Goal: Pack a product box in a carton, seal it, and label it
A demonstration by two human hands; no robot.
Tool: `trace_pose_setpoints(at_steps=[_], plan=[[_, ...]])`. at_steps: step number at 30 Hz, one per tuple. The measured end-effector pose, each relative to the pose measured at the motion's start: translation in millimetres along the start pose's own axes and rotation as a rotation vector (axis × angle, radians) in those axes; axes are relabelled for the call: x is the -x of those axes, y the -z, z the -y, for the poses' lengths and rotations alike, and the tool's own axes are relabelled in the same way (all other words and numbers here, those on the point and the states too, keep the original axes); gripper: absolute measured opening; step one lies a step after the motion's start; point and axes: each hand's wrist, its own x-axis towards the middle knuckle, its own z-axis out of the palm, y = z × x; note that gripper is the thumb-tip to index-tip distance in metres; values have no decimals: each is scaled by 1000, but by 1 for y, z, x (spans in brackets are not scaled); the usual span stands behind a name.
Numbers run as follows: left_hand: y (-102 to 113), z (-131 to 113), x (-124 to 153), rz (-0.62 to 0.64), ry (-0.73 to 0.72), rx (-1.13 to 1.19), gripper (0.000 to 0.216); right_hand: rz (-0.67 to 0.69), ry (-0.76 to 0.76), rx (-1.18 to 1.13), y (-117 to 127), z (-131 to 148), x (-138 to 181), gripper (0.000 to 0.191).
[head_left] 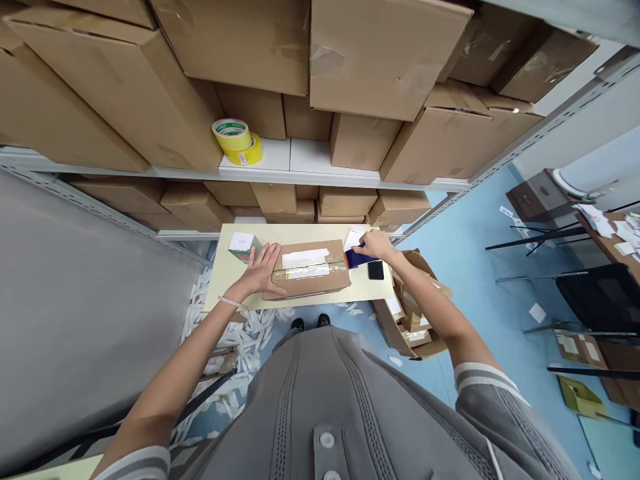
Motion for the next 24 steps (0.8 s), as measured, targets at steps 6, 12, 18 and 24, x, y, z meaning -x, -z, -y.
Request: trace_pose_setpoints(at_steps=[6, 12, 18, 24], plan=[[-1, 1, 3, -10, 22, 22, 143, 3, -231, -401, -17, -13, -20, 42], [3, -1, 5, 26, 34, 17, 145, -105, -544, -831, -63, -29, 2, 39], [4, -2, 6, 24, 38, 1, 141, -70, -698, -855, -112, -29, 38, 46], [4, -1, 7, 16, 16, 6, 141, -42, -520, -590, -119, -22, 6, 32]])
